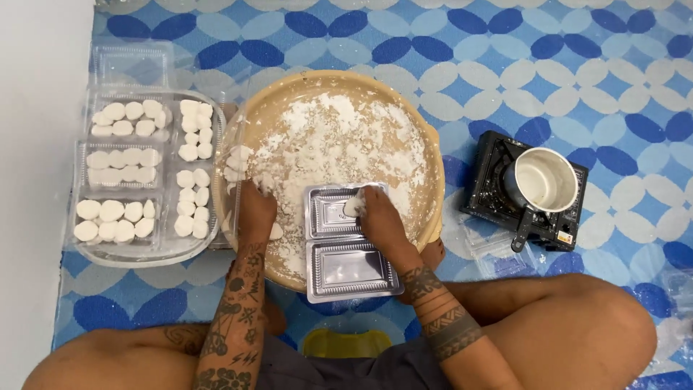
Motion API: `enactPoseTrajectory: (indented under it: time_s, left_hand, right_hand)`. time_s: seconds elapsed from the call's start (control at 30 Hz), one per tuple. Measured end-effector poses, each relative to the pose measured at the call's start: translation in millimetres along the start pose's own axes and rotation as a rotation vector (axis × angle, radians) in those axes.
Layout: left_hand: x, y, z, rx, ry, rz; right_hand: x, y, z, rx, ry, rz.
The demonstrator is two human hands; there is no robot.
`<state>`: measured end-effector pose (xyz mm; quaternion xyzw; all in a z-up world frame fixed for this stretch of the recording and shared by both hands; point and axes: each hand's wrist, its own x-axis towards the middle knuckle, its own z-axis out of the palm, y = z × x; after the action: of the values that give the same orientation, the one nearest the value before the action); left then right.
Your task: The person places circular food items from a large tray into plastic containers by hand.
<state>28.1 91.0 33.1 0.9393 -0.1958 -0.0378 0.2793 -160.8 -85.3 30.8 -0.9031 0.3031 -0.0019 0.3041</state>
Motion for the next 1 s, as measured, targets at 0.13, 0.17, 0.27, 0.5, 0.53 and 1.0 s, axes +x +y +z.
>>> enactPoseTrajectory:
  time_s: [0.13, 0.17, 0.27, 0.5, 0.53, 1.0]
  left_hand:
    - [15.6, -30.1, 29.2, 0.143, 0.004, 0.021]
    - [16.7, -32.6, 29.9, 0.158, 0.003, 0.02]
    - [15.5, -31.8, 25.8, 0.094, 0.009, 0.013]
    - [7.0, 0.5, 9.2, 0.014, 0.014, 0.063]
    - [2.7, 7.5, 11.5, 0.019, 0.018, 0.06]
    - [-37.6, 56.0, 27.0, -0.73, -0.415, 0.133]
  right_hand:
    - [0.9, 4.3, -4.1, -0.078, 0.056, 0.013]
    - [0.8, 4.6, -7.9, -0.11, 0.054, -0.014]
    - [2.4, 8.9, -13.2, -0.174, -0.01, -0.072]
    - [-1.0, 11.8, 3.0, -0.174, -0.117, -0.119]
    - [-2.7, 4.5, -2.8, -0.17, -0.119, -0.124]
    - [21.3, -1.7, 16.8, 0.572, 0.095, -0.009]
